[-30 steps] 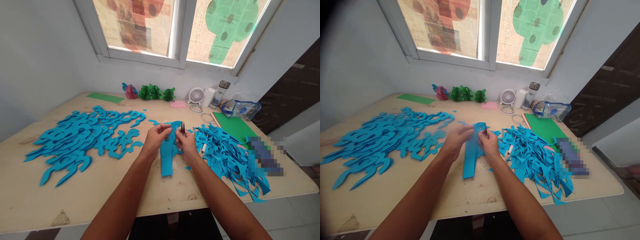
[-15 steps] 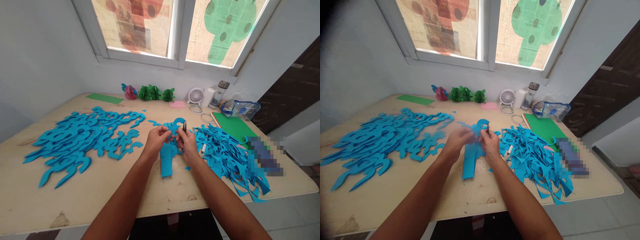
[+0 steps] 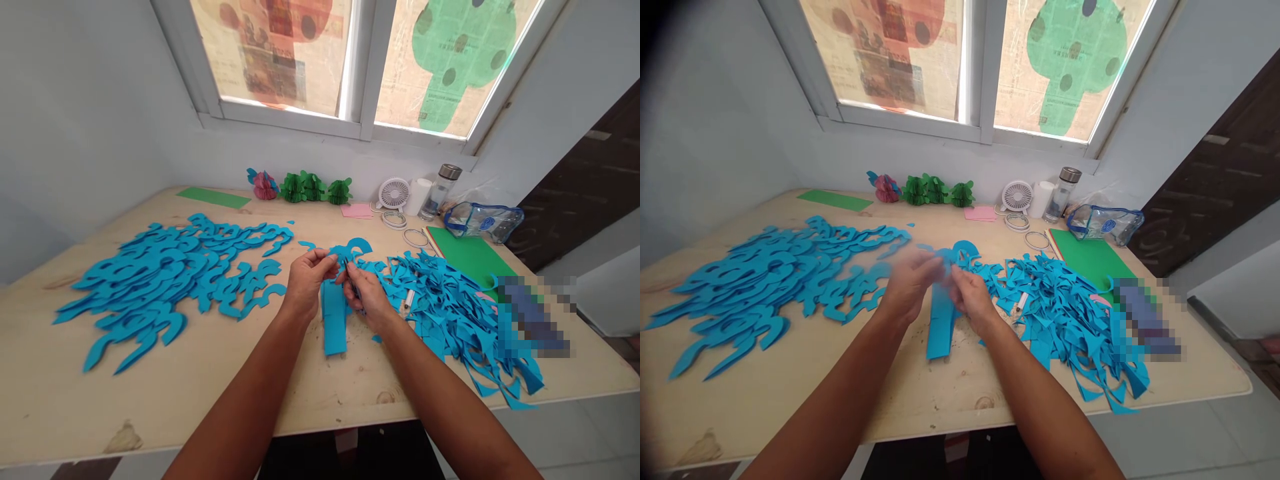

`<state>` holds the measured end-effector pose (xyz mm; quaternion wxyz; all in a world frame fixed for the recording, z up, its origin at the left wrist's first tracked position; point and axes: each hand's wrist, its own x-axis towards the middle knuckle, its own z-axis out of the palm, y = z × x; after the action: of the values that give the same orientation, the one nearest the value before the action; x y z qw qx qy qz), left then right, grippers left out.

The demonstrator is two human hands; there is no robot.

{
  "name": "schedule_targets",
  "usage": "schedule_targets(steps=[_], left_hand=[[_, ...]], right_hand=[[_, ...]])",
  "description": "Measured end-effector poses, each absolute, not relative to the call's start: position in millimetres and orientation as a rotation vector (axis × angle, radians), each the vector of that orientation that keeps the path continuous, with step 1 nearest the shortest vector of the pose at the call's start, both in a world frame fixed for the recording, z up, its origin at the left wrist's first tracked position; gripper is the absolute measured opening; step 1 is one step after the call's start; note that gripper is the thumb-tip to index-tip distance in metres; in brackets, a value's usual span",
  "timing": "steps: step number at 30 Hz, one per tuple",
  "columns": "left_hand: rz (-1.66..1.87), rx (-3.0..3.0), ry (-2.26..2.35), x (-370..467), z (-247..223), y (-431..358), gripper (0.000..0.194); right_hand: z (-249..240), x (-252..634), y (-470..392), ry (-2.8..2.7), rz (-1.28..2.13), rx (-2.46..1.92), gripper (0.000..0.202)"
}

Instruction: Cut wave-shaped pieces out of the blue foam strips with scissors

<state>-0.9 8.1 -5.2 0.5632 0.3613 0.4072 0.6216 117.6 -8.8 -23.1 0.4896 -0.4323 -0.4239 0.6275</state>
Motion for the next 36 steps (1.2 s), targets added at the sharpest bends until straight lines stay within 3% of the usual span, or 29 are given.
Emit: schedule_targets(steps=[36], left_hand=[[1.428,0.903,0.957,1.7,-0.4,2.8,0.021]], right_hand=[[-22.5,115.7,-11.2,-1.040,1.506,-1.019,0.050]])
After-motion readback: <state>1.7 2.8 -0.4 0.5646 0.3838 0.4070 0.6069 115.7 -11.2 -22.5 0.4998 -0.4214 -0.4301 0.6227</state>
